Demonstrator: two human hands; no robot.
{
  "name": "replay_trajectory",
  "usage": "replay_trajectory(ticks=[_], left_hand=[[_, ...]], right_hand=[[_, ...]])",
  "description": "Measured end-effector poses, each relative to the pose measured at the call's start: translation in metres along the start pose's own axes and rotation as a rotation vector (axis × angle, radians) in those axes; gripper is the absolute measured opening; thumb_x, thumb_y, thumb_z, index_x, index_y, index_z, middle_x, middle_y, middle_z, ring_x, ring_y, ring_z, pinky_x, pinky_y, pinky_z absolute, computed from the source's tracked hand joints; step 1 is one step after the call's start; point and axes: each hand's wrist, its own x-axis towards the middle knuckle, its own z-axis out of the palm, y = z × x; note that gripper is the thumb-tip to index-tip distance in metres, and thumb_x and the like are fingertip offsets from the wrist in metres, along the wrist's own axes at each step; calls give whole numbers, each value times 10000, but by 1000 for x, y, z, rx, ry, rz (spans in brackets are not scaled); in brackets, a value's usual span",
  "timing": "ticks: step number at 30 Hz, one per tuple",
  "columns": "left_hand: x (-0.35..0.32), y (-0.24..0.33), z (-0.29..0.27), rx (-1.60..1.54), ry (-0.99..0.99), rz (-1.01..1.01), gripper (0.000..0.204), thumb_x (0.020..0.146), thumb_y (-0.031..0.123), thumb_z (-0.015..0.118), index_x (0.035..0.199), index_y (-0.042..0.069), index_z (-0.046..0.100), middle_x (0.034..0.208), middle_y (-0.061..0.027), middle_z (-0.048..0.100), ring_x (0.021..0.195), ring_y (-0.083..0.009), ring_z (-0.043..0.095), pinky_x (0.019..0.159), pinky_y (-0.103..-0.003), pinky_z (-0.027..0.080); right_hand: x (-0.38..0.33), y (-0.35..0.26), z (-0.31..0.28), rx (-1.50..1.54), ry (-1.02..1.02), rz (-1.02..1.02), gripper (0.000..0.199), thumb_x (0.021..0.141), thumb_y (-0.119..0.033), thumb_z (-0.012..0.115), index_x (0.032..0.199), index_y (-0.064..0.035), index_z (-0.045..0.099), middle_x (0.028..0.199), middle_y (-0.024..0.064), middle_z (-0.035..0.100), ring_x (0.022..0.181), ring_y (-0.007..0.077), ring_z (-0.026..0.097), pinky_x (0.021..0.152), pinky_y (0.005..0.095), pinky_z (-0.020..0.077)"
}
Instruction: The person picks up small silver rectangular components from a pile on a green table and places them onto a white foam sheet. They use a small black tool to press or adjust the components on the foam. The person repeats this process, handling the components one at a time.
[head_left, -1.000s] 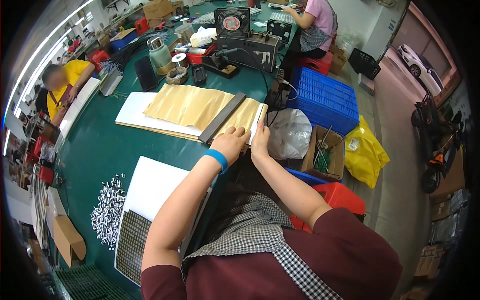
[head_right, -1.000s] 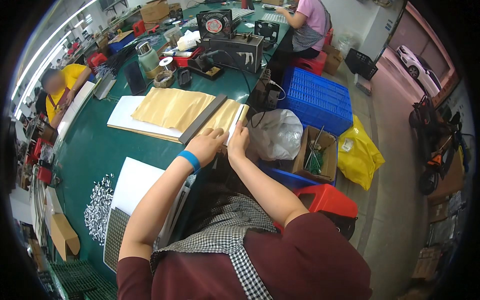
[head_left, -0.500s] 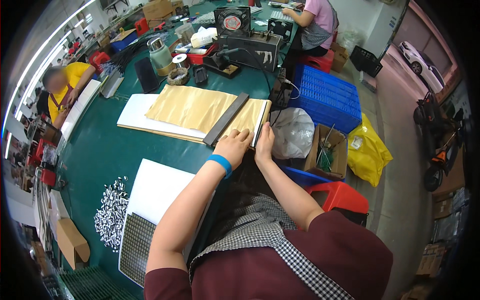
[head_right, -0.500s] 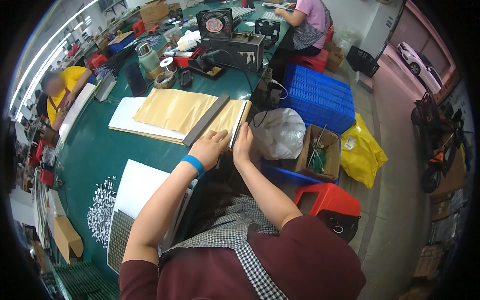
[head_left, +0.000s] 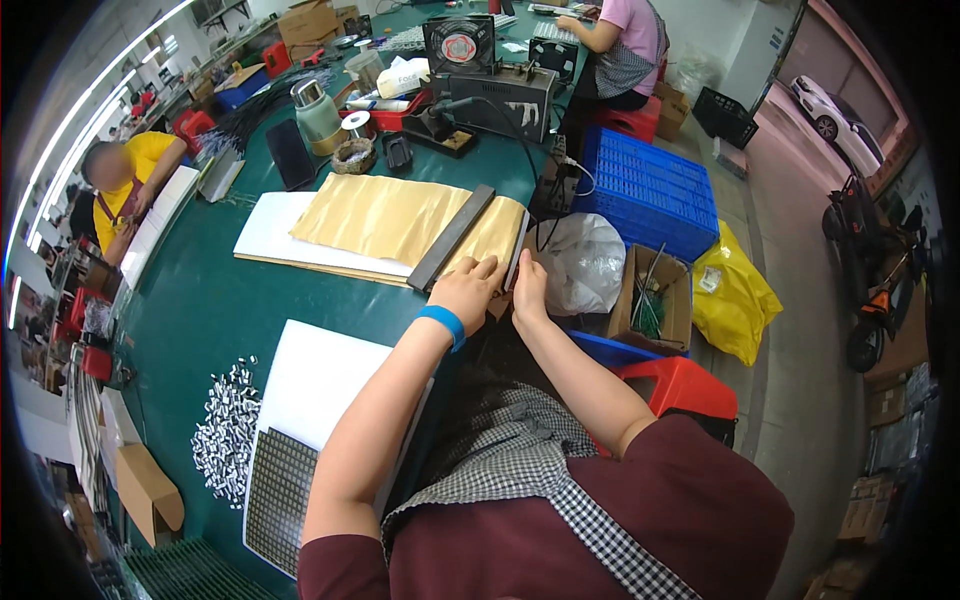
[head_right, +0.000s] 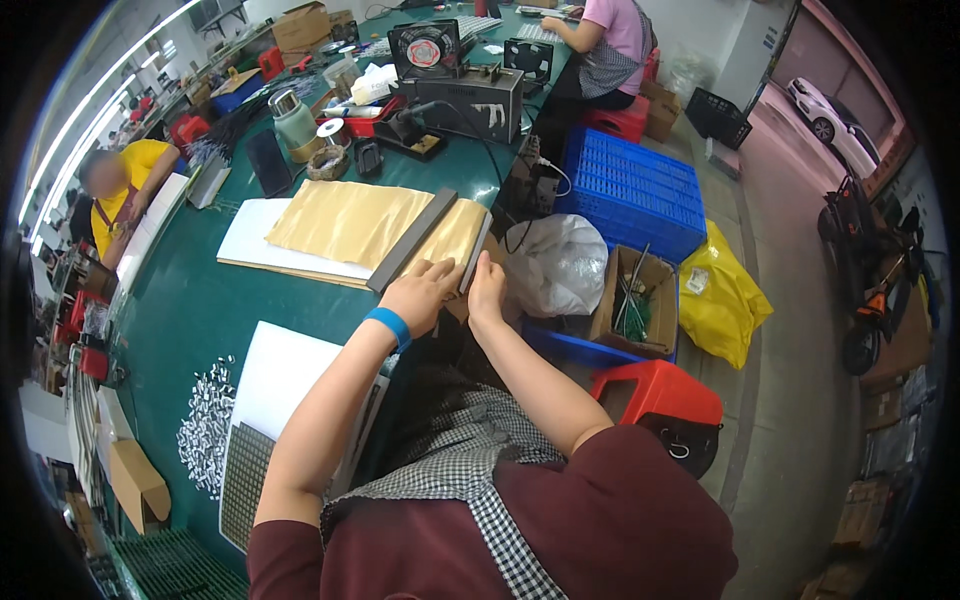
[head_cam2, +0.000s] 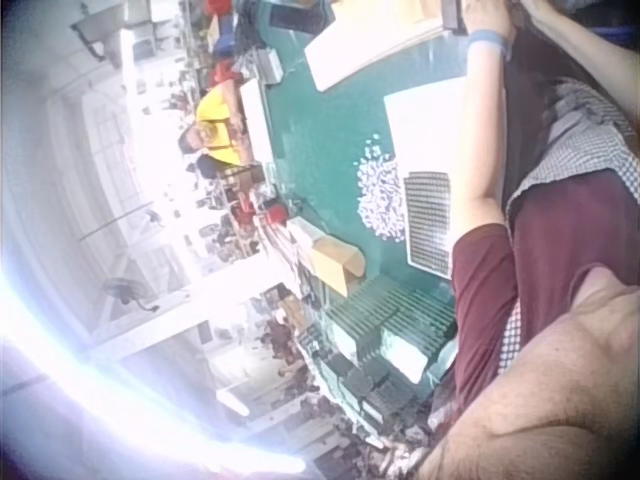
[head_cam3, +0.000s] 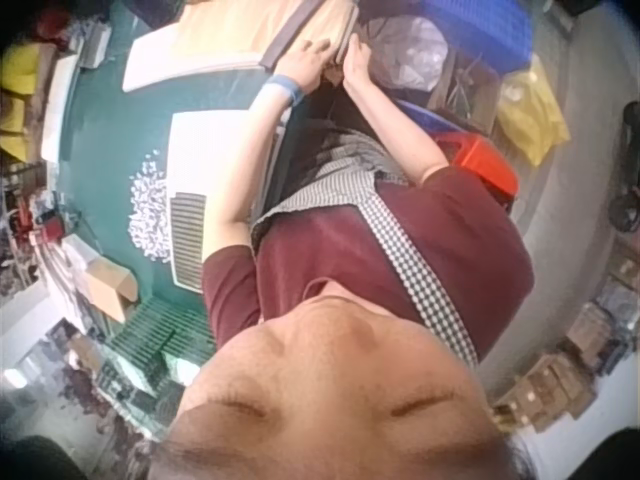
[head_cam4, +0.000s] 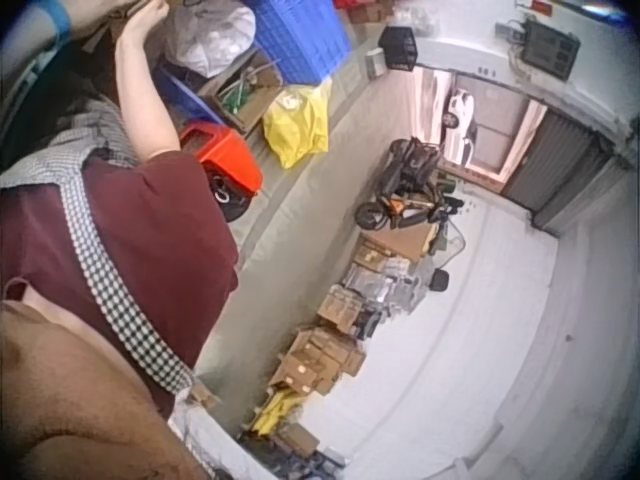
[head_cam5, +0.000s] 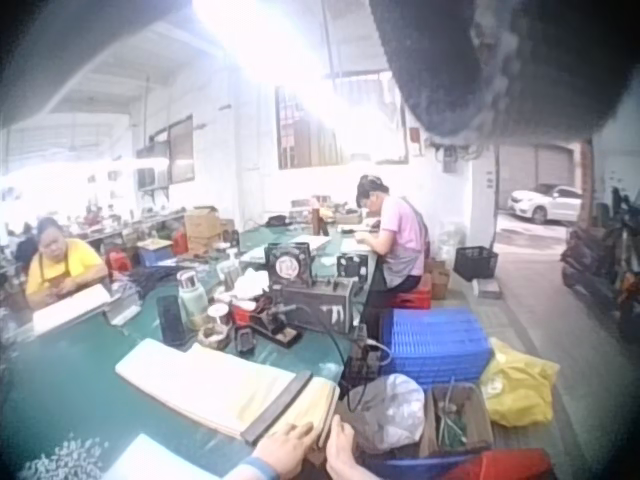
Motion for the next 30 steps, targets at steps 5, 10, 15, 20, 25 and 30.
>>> replay_trajectory(ticks=[5, 10, 15, 20, 25, 30], left_hand=[[-1, 0, 1, 10, 24, -1, 577, 759, 61, 592, 1317, 99, 450, 1329, -66, 474, 1145, -275, 496, 901, -365, 492], [-2, 0, 1, 5, 22, -6, 585, 761, 55, 589, 1329, 95, 450, 1344, -79, 474, 1143, -286, 502, 903, -368, 490], [-3, 1, 1, -3, 49, 1, 567, 766, 53, 579, 1319, 84, 458, 1338, -81, 477, 1143, -287, 501, 901, -370, 490], [-5, -2, 5, 19, 71, 5, 529, 785, 87, 588, 1298, 88, 462, 1306, -52, 478, 1148, -253, 486, 895, -354, 492], [-4, 0, 5, -14, 88, 16, 529, 783, 60, 563, 1303, 75, 466, 1323, -87, 484, 1137, -296, 504, 910, -369, 479], [-4, 0, 4, -18, 85, 11, 518, 790, 71, 563, 1299, 79, 468, 1315, -87, 491, 1127, -297, 510, 910, -368, 479]], right_hand=[[1, -5, 10, 41, 29, -24, 507, 991, -415, 388, 975, 47, 597, 899, 128, 633, 818, 186, 600, 715, 337, 457], [-6, -11, 15, 147, 24, -71, 479, 1004, -396, 368, 995, 40, 564, 935, 129, 613, 831, 187, 585, 737, 335, 452], [-15, -12, 13, 177, 21, -108, 453, 1007, -378, 372, 1014, 38, 550, 950, 114, 600, 845, 181, 571, 752, 327, 446], [-20, -16, 15, 220, -5, -113, 433, 1009, -356, 379, 1030, 42, 550, 951, 110, 601, 851, 173, 567, 757, 320, 445], [-14, -7, 12, 210, 9, -153, 407, 1011, -326, 390, 1027, 45, 556, 938, 111, 608, 842, 169, 567, 756, 316, 446], [-13, -4, 12, 141, 19, -172, 411, 1008, -322, 396, 1011, 53, 563, 923, 119, 613, 836, 175, 571, 757, 323, 448]])
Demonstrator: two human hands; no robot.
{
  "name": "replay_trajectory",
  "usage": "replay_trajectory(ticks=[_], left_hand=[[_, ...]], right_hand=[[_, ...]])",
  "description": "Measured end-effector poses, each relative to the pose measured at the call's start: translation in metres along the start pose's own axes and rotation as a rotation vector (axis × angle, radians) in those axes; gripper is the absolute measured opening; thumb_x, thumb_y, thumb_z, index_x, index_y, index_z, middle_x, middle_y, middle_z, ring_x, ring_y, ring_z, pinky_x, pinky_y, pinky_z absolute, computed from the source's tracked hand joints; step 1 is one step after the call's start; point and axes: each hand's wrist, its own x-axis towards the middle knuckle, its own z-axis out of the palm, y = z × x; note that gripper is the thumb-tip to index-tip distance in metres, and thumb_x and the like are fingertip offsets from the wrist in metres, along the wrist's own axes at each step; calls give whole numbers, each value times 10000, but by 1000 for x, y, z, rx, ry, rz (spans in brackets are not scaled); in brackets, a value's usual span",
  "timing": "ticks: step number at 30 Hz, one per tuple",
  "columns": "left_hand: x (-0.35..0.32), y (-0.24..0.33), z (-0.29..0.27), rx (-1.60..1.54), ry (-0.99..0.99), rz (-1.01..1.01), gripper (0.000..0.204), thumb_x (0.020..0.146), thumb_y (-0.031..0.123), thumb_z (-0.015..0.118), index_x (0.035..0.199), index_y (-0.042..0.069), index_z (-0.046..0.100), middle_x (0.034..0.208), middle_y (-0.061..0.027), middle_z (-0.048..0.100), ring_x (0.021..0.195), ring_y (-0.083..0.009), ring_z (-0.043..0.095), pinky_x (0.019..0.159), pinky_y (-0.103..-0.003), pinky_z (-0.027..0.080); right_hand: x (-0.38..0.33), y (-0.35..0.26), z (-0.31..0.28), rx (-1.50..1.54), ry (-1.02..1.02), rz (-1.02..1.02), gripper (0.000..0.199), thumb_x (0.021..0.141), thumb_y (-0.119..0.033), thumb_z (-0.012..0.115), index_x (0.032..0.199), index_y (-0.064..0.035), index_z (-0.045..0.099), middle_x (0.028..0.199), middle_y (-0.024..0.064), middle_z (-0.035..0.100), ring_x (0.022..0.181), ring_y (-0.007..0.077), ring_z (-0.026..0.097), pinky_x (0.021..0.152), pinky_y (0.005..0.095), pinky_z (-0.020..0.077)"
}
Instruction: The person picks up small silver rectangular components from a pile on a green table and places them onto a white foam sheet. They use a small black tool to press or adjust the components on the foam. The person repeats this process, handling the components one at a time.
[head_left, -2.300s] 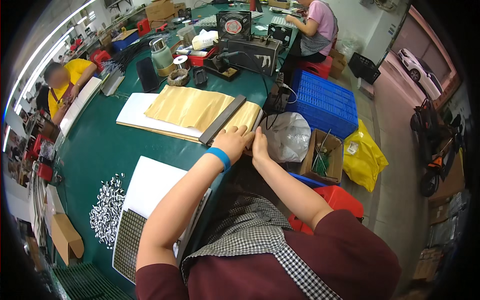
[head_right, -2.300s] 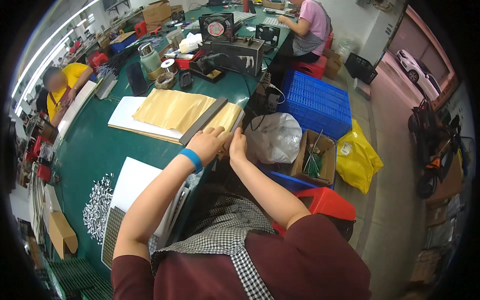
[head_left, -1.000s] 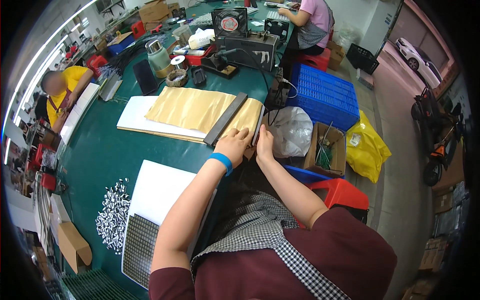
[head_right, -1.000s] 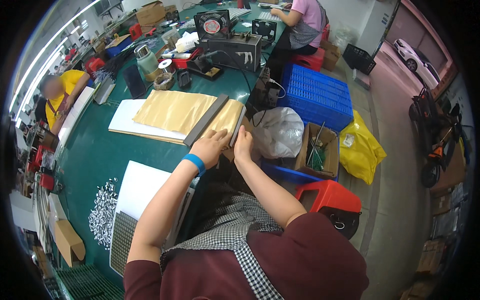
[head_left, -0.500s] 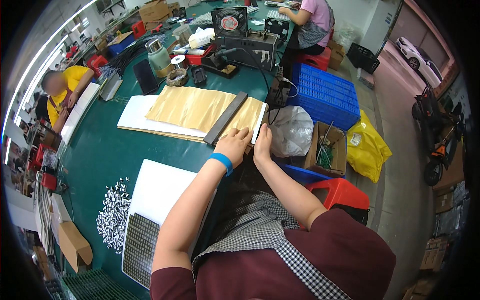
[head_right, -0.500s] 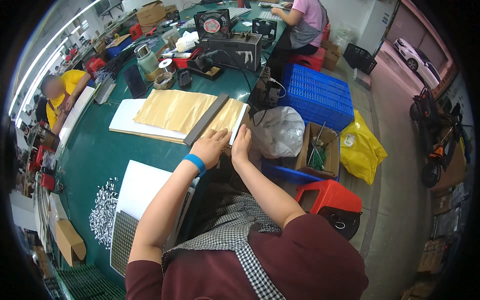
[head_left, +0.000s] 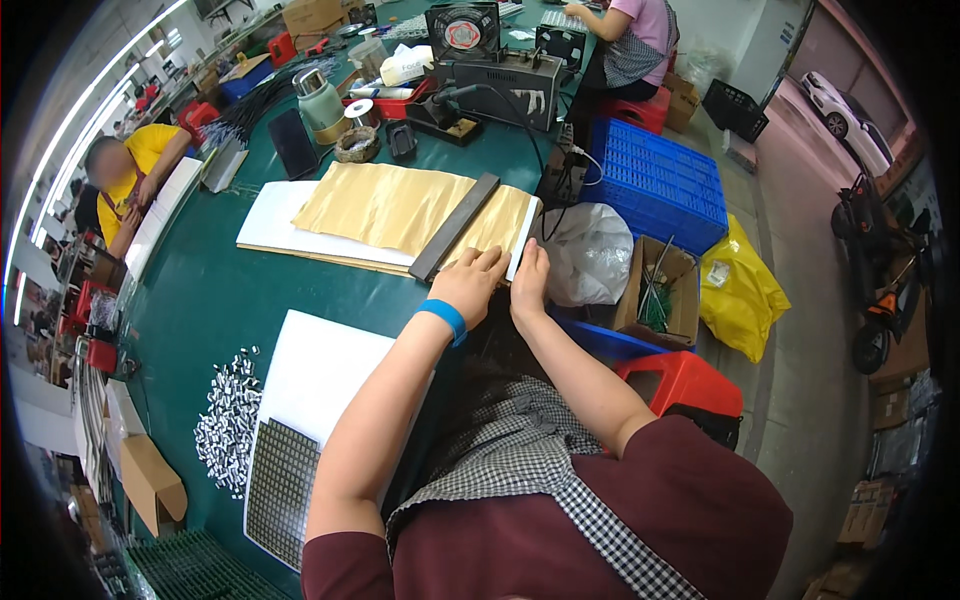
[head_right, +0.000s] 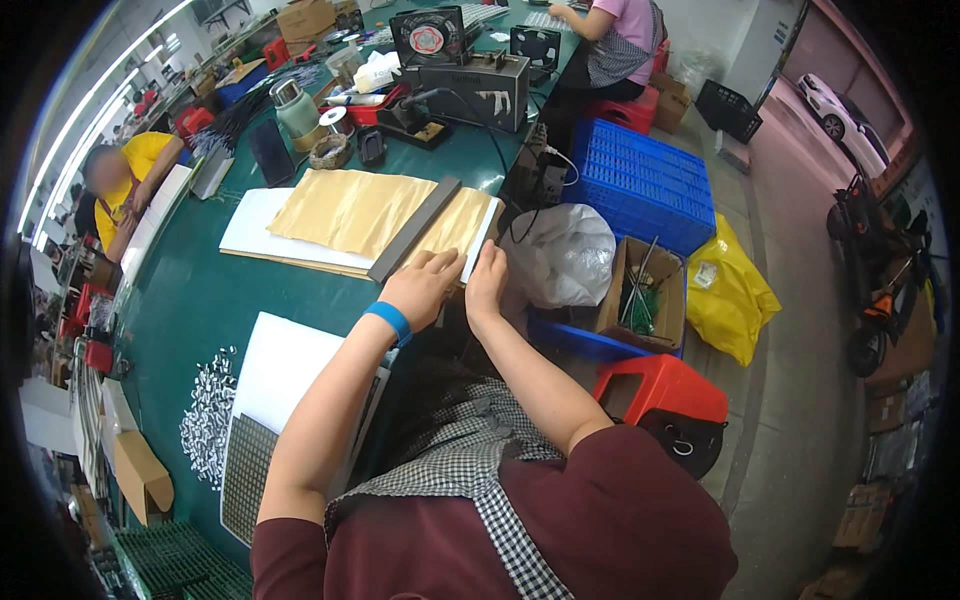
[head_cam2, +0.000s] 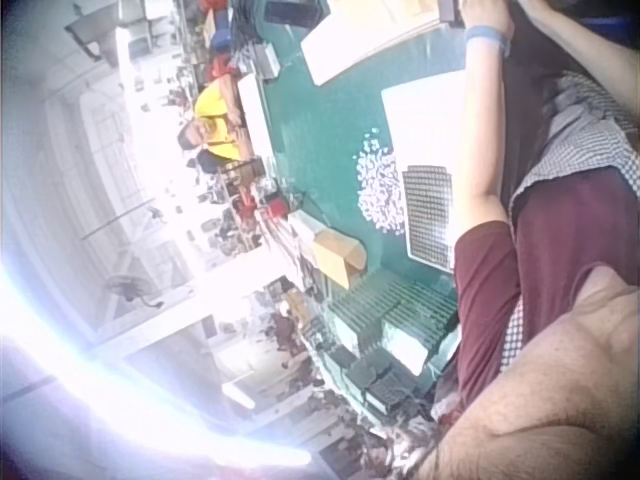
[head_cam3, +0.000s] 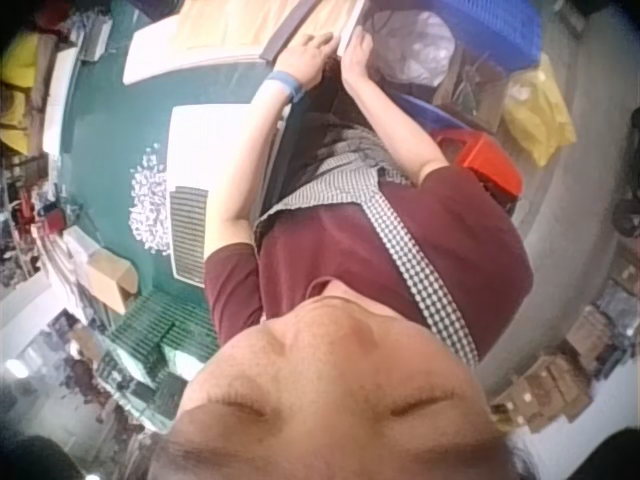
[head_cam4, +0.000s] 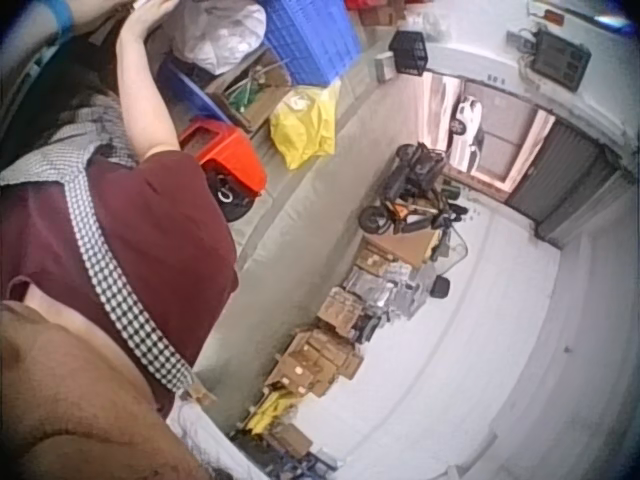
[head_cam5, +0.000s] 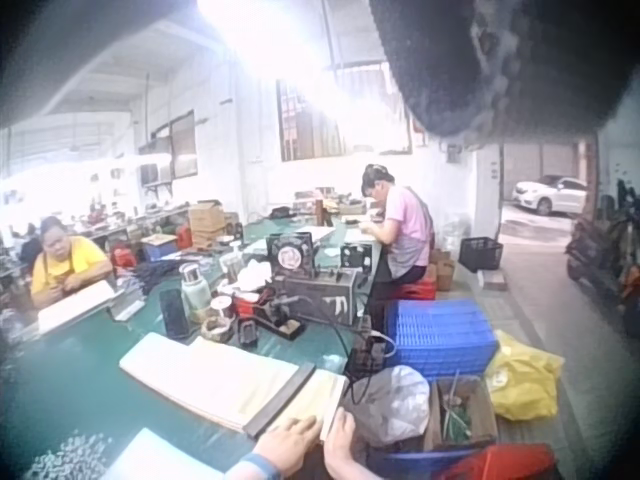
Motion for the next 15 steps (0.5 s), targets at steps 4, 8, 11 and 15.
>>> replay_trajectory(ticks=[4, 8, 11, 15], left_hand=[[-2, -1, 3, 19, 7, -1, 513, 800, 81, 563, 1303, 89, 467, 1316, -65, 486, 1144, -266, 497, 896, -357, 490], [0, 3, 2, -10, 19, 15, 512, 803, 86, 572, 1304, 85, 465, 1316, -94, 491, 1132, -300, 508, 915, -370, 475], [1, 3, 5, -6, 21, 24, 520, 801, 95, 584, 1306, 87, 463, 1323, -93, 488, 1134, -301, 508, 923, -372, 469], [1, 1, 6, -6, 9, 20, 528, 797, 98, 596, 1308, 87, 460, 1328, -97, 486, 1132, -306, 508, 934, -376, 461]], right_hand=[[0, 1, -1, -57, 14, 11, 417, 1004, -321, 403, 988, 61, 568, 911, 125, 618, 839, 182, 572, 759, 332, 447], [4, 8, -12, 7, -16, 45, 397, 1006, -318, 402, 991, 42, 570, 874, 108, 617, 826, 175, 574, 755, 326, 444], [4, 2, -14, 242, -67, 46, 360, 1008, -319, 401, 977, -4, 574, 802, 77, 593, 684, 153, 560, 621, 286, 449], [-4, -29, -35, 369, -160, 326, 278, 1007, -313, 405, 869, -91, 502, 680, 16, 492, 450, 116, 427, 375, 227, 296]])
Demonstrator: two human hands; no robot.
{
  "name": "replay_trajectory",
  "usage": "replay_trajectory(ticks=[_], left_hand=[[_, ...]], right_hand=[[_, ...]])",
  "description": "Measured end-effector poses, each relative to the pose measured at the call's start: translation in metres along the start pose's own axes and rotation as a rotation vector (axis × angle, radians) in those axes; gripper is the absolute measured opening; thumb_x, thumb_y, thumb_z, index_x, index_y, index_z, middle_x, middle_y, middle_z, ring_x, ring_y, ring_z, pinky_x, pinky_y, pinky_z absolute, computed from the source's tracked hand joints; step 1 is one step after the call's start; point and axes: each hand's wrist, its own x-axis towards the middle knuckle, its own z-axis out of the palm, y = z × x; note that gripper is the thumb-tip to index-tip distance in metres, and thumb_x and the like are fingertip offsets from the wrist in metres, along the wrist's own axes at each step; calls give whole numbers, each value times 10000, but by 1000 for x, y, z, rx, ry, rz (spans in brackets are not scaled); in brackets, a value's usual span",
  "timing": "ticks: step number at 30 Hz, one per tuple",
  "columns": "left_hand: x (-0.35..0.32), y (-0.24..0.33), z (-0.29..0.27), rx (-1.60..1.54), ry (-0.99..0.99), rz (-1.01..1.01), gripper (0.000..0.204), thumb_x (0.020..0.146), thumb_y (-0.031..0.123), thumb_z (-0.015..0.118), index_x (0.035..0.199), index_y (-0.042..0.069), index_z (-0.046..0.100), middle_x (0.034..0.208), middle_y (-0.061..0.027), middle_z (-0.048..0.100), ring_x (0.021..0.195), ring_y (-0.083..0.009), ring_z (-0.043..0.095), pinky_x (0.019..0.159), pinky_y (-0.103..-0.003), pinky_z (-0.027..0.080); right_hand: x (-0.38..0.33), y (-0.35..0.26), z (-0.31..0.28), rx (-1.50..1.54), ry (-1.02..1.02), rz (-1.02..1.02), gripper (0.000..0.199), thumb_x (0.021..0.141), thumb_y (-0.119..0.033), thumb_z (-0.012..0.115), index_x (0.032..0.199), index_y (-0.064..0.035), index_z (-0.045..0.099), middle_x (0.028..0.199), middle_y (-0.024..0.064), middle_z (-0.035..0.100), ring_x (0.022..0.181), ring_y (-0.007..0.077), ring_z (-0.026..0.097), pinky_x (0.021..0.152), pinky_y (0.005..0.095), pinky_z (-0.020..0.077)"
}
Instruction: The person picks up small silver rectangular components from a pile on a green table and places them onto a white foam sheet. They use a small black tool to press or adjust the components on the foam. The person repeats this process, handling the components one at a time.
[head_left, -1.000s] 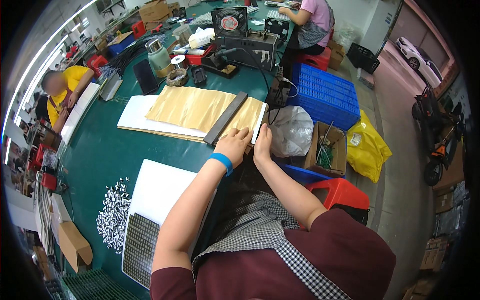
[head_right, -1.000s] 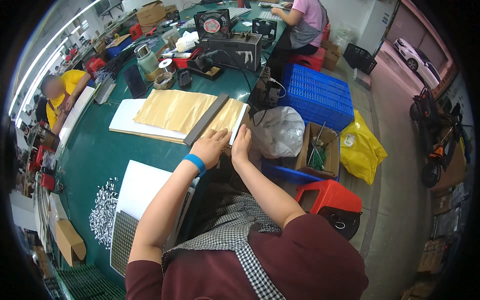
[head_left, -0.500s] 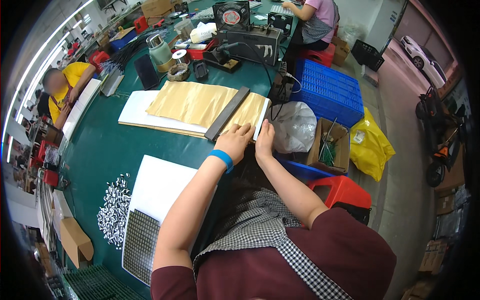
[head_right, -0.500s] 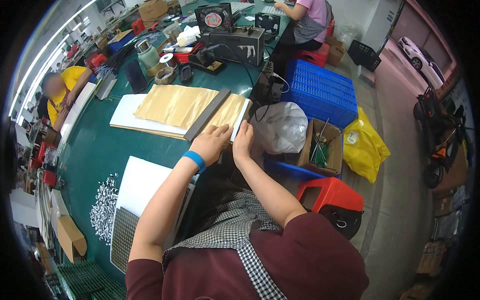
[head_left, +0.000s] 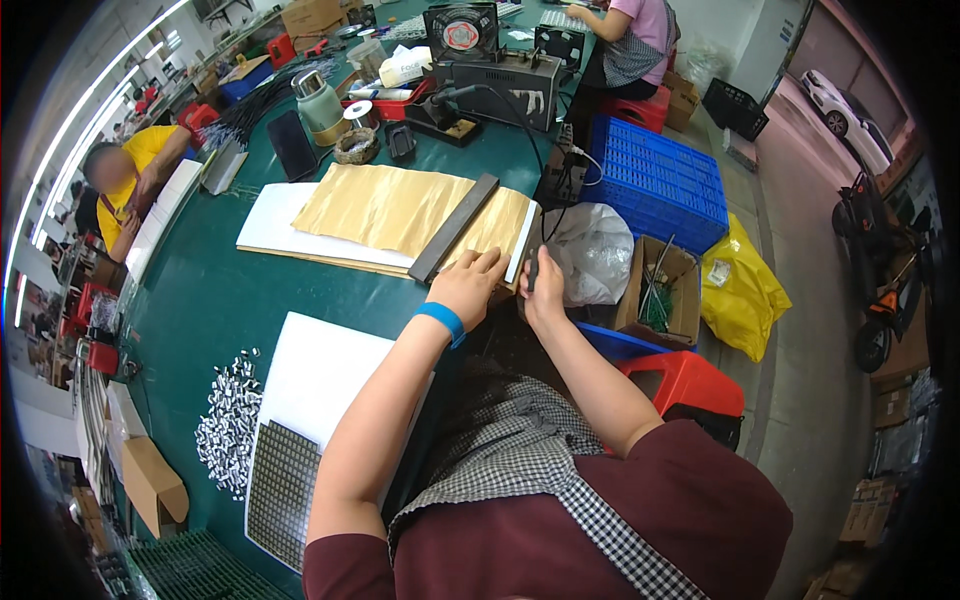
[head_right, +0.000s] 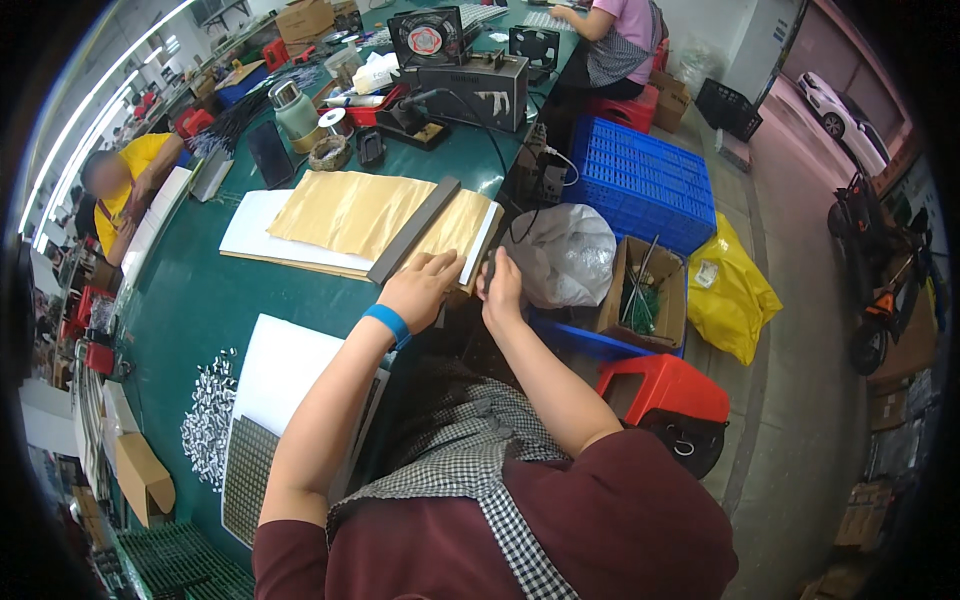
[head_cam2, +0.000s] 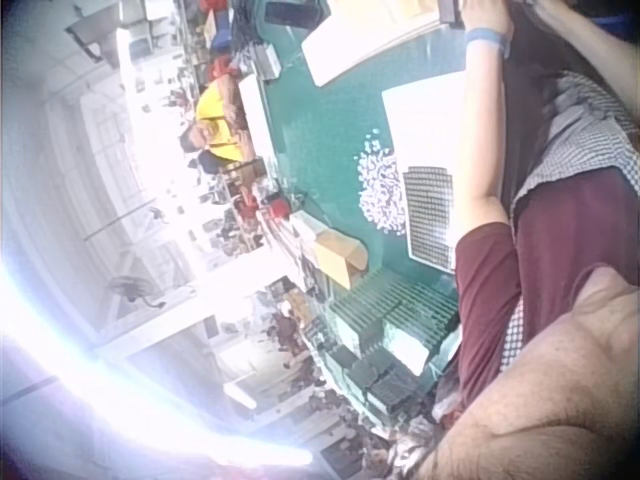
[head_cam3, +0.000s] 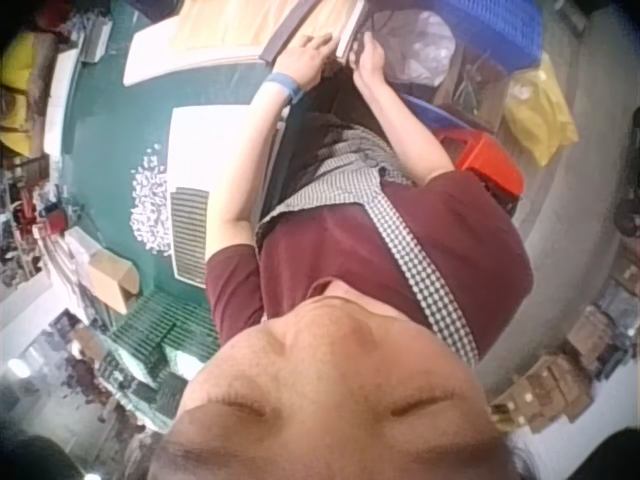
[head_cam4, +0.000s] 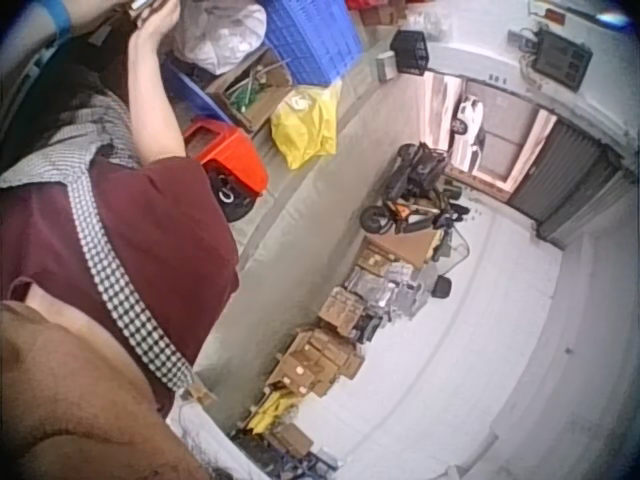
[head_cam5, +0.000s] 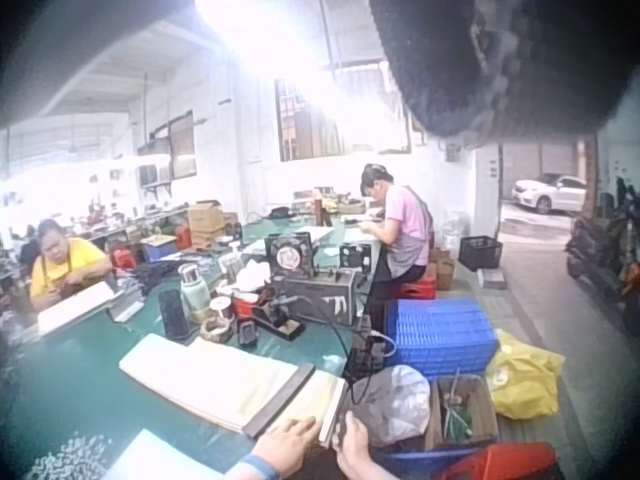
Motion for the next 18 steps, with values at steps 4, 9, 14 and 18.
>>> replay_trajectory(ticks=[4, 9, 14, 18], left_hand=[[2, 2, 2, -36, 16, 0, 540, 788, 79, 594, 1310, 94, 458, 1340, -89, 476, 1153, -297, 496, 932, -376, 464], [-14, -11, -3, -201, 33, -50, 564, 776, 80, 615, 1316, 92, 450, 1337, -138, 467, 1178, -325, 480, 947, -392, 452], [-86, -12, -76, -56, 187, -167, 586, 746, 129, 673, 1294, 71, 472, 1299, -150, 492, 1128, -333, 525, 933, -405, 458], [-207, -34, -144, -200, 156, -656, 448, 838, 152, 622, 1263, 50, 524, 1184, -162, 583, 1079, -327, 553, 926, -391, 453]], right_hand=[[-17, -31, -18, 104, -87, 88, 247, 1001, -332, 420, 909, -110, 476, 712, 12, 499, 519, 121, 459, 450, 245, 345], [-54, -45, 4, 178, -174, 346, 220, 991, -321, 451, 963, -108, 498, 752, 17, 526, 621, 122, 485, 531, 257, 383], [-84, -48, 34, 459, -461, 593, 256, 1012, -280, 400, 1018, -34, 474, 766, 23, 394, 626, 112, 374, 508, 234, 343], [-112, -37, 79, 52, -532, 639, 266, 1015, -290, 403, 1039, -40, 491, 752, 20, 435, 604, 99, 420, 500, 224, 367]])
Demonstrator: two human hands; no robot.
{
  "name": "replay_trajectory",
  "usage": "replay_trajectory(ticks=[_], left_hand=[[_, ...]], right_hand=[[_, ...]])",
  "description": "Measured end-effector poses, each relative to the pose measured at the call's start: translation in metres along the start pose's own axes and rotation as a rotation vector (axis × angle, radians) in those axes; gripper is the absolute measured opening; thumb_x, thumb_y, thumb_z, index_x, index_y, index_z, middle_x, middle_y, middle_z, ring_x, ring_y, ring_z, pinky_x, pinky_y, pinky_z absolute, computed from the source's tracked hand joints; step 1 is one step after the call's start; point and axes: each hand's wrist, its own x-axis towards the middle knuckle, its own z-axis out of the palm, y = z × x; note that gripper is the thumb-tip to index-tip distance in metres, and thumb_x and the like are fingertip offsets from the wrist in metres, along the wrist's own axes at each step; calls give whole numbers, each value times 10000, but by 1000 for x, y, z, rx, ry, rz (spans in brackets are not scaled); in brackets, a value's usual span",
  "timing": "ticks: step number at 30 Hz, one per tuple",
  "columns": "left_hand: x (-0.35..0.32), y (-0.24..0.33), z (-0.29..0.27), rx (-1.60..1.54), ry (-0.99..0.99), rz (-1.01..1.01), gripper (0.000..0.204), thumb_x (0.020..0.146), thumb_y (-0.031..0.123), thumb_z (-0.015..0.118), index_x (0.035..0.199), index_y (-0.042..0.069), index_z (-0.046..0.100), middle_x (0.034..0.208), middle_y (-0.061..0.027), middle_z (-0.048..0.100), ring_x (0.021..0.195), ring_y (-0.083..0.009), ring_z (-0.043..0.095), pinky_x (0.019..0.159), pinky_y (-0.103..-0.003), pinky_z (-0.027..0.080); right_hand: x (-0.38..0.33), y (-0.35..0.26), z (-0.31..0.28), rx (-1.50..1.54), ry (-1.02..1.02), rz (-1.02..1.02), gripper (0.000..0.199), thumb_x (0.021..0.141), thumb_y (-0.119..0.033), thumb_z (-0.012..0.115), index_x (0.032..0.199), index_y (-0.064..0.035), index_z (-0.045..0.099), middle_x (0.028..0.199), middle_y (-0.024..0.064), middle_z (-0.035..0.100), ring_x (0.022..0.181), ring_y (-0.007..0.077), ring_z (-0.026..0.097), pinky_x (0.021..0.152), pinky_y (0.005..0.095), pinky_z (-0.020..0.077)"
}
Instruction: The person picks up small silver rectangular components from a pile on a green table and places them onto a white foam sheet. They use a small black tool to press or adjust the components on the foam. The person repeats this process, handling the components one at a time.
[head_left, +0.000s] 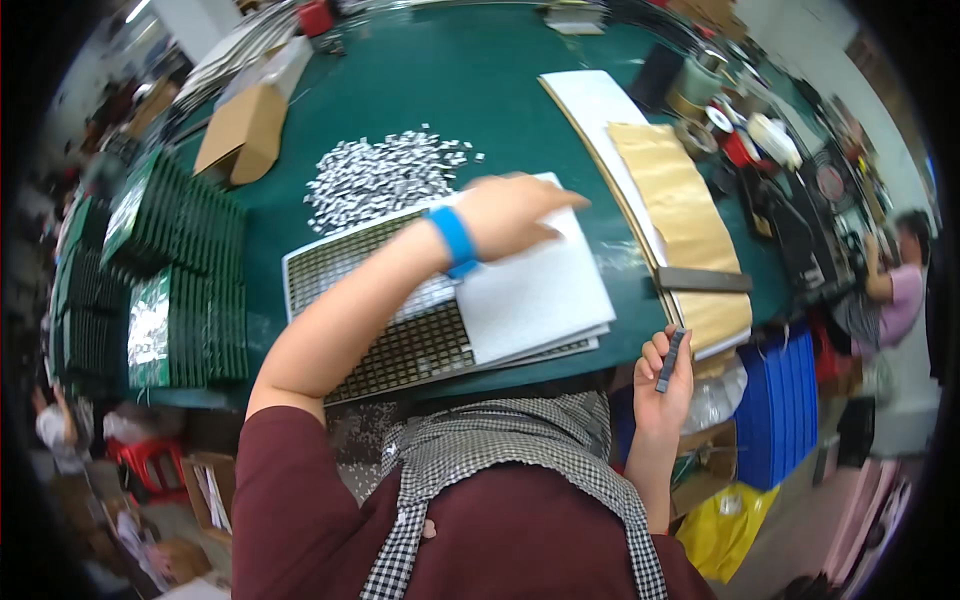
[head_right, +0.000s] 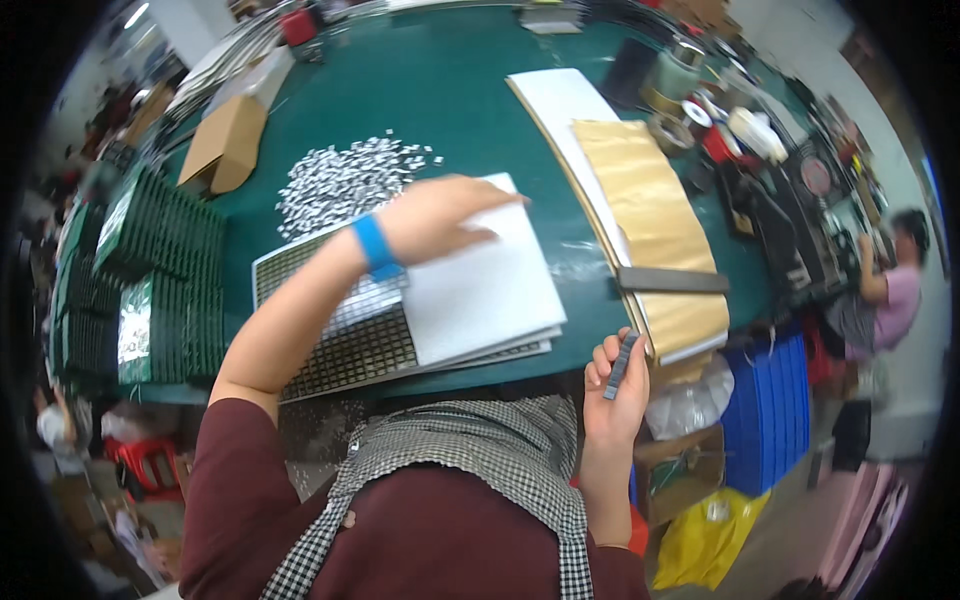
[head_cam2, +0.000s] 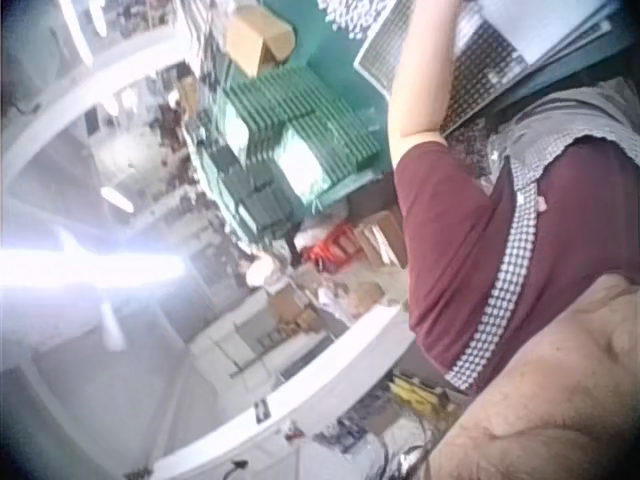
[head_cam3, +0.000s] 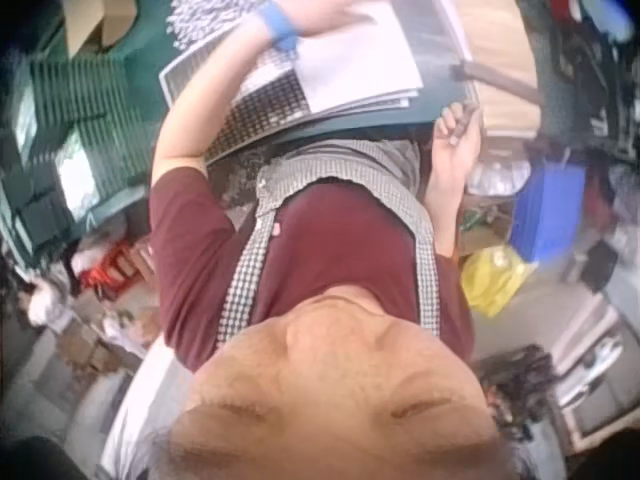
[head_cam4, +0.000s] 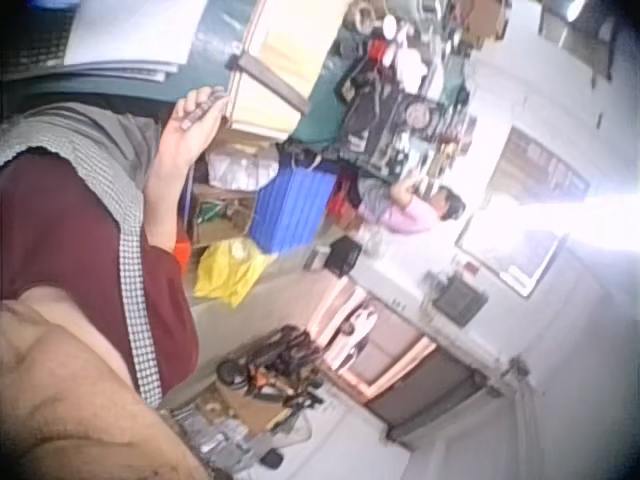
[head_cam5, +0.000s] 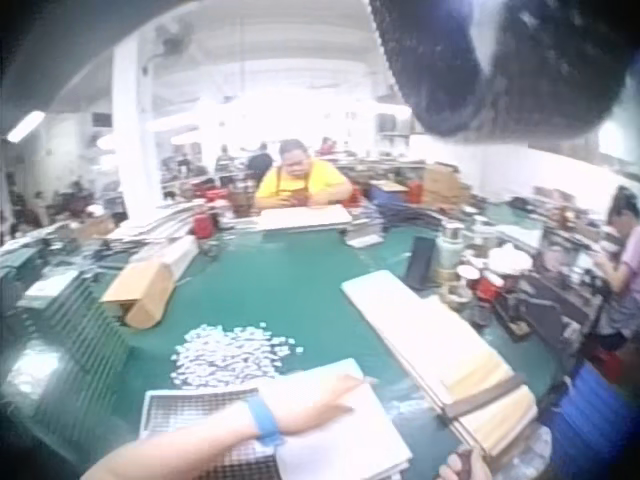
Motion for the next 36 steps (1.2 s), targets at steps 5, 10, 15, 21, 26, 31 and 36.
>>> replay_trajectory(ticks=[5, 10, 15, 21, 26, 31, 36], left_hand=[[-96, -50, -34, -114, 190, -400, 261, 822, 151, 641, 1045, 14, 656, 992, -159, 634, 924, -294, 590, 825, -375, 468], [-103, -2, 10, 79, 229, -352, 236, 729, 139, 688, 921, 18, 623, 896, -132, 552, 892, -320, 523, 796, -394, 453], [-93, 22, 42, 393, 53, -417, 80, 688, 33, 598, 763, 5, 600, 783, -113, 508, 763, -264, 522, 639, -315, 496], [-83, 37, 65, 970, -5, -232, 77, 607, 47, 581, 548, 45, 531, 676, -80, 466, 685, -203, 520, 506, -250, 473], [-89, 26, 33, 430, 31, -300, 43, 635, 22, 596, 673, 15, 577, 676, -96, 514, 713, -233, 570, 517, -280, 463], [-97, 17, 11, -1421, 402, -814, 90, 821, 7, 641, 906, -14, 619, 866, -108, 658, 795, -194, 664, 680, -266, 541], [-108, 11, 54, -1963, 550, -718, 145, 874, 24, 619, 1009, -28, 632, 920, -109, 677, 847, -167, 671, 795, -272, 550]], right_hand=[[22, 19, 48, -42, -112, 271, 254, 1000, -303, 439, 1039, -66, 524, 820, 21, 520, 663, 107, 494, 555, 234, 415], [49, 32, 75, -99, -149, 444, 253, 972, -311, 503, 1052, -75, 546, 908, 51, 587, 755, 143, 557, 677, 279, 454], [70, 42, 83, -206, -189, 510, 289, 972, -295, 509, 1052, -21, 552, 887, 55, 576, 731, 130, 532, 650, 264, 441], [93, 55, 93, -348, -233, 555, 268, 961, -228, 533, 1067, 14, 579, 892, 56, 596, 741, 101, 541, 608, 224, 448], [97, 50, 98, -435, -345, 582, 236, 910, -155, 585, 1055, 30, 592, 904, 69, 625, 774, 126, 582, 631, 238, 479], [82, 51, 109, -968, -676, 85, 207, 778, -15, 683, 972, 16, 620, 881, 94, 644, 777, 175, 628, 662, 272, 508], [74, 68, 120, -1251, -934, -462, 223, 700, 14, 719, 907, -14, 642, 865, 111, 639, 753, 227, 641, 643, 295, 516]])
